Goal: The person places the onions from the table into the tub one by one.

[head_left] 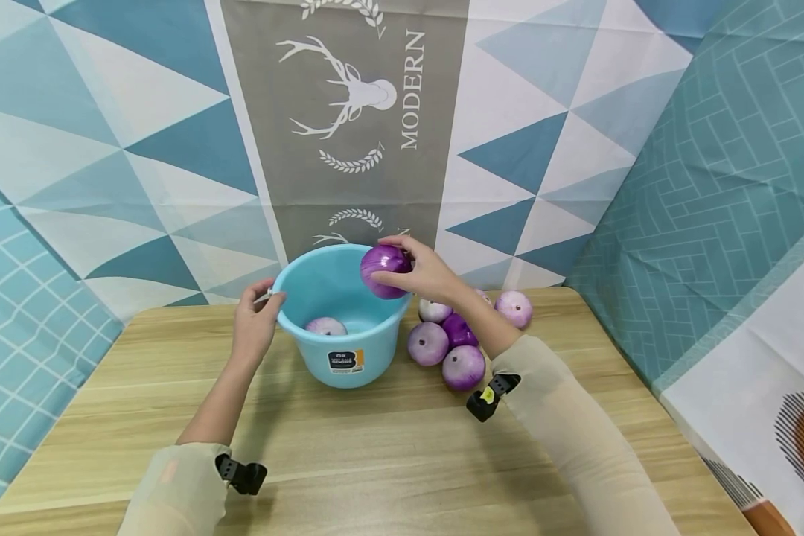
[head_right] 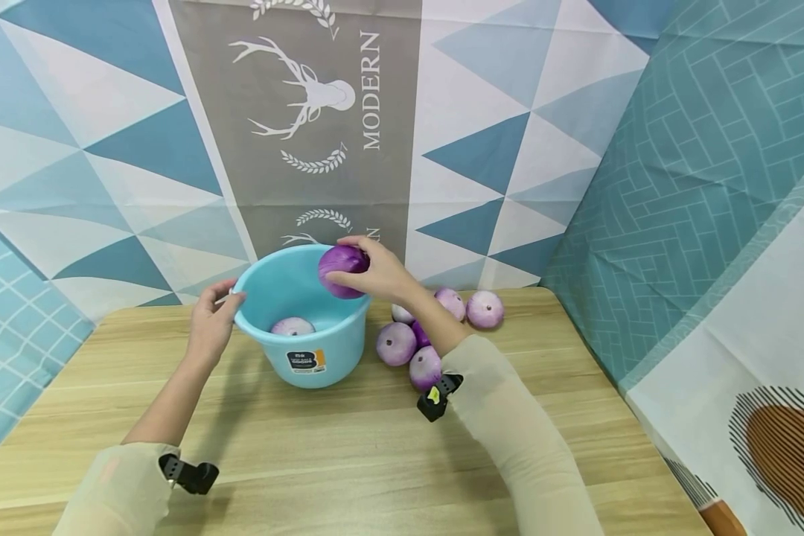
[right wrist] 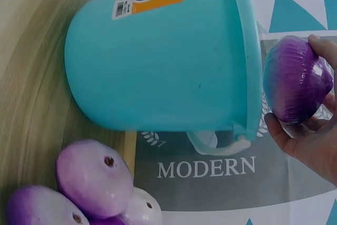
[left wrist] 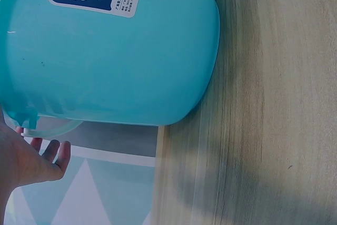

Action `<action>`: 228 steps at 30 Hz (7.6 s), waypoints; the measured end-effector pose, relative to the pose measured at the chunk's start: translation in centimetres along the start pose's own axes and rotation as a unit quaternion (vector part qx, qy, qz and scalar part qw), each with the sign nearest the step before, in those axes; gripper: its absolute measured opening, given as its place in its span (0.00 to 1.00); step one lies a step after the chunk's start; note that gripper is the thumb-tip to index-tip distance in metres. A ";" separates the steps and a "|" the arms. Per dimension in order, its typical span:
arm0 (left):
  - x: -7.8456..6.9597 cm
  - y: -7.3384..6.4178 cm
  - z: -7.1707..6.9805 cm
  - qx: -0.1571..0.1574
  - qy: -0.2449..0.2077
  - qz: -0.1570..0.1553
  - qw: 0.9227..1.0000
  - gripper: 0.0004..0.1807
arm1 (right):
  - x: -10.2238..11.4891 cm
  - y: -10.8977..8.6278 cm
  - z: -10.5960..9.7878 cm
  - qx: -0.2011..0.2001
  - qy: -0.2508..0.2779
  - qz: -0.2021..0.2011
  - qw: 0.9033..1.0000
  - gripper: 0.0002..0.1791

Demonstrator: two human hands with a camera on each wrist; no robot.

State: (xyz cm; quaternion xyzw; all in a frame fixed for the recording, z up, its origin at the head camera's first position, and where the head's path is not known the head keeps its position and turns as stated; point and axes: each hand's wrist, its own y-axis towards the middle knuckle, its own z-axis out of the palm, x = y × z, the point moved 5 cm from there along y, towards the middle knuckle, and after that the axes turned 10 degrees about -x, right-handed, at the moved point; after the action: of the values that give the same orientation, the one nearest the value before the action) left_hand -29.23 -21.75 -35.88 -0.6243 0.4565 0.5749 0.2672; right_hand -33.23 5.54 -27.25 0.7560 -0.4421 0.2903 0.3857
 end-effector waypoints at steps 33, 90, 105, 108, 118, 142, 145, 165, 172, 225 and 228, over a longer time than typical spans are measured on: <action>0.3 0.2 0.0 -0.004 -0.009 -0.002 1.000 0.27 | 0.4 1.0 4.7 0.019 -0.012 0.000 1.000 0.36; 0.1 0.2 0.0 -0.009 -0.017 -0.001 1.000 0.27 | 0.9 2.5 7.9 0.055 -0.064 -0.040 0.996 0.36; 0.1 0.1 0.1 -0.009 -0.021 -0.003 1.000 0.27 | 0.7 2.5 8.0 0.071 -0.055 -0.036 0.995 0.31; 0.0 0.1 0.1 -0.008 -0.018 -0.004 1.000 0.27 | 0.7 2.5 7.9 0.068 -0.056 -0.039 0.995 0.31; 0.1 0.2 0.0 -0.005 -0.012 -0.002 1.000 0.28 | 0.7 2.5 7.2 0.056 -0.051 -0.029 0.997 0.30; 0.0 0.1 0.0 -0.008 -0.002 -0.006 1.000 0.28 | 0.9 1.5 4.1 0.022 -0.041 -0.003 0.999 0.31; 0.0 0.2 0.1 -0.008 0.000 -0.005 1.000 0.28 | 1.0 1.3 3.7 0.018 -0.043 -0.008 0.999 0.30; 0.0 0.0 0.1 -0.006 0.001 0.000 1.000 0.27 | 0.4 0.6 0.1 -0.018 -0.026 -0.013 0.999 0.29; -0.1 0.2 0.1 -0.009 -0.001 -0.002 1.000 0.27 | -0.5 0.3 -1.2 -0.027 -0.020 -0.001 0.999 0.30; -0.1 0.1 0.2 -0.003 0.005 0.000 1.000 0.28 | -6.4 -3.3 -3.9 -0.034 -0.019 0.037 0.999 0.27; -0.2 0.1 0.2 -0.002 0.004 0.001 1.000 0.28 | -6.8 -3.5 -4.0 -0.031 -0.025 0.035 0.999 0.27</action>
State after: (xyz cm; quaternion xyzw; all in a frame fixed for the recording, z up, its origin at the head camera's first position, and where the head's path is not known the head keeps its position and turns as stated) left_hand -29.41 -21.61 -35.74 -0.6269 0.4566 0.5736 0.2636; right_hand -33.47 12.99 -31.61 0.7343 -0.4868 0.2711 0.3878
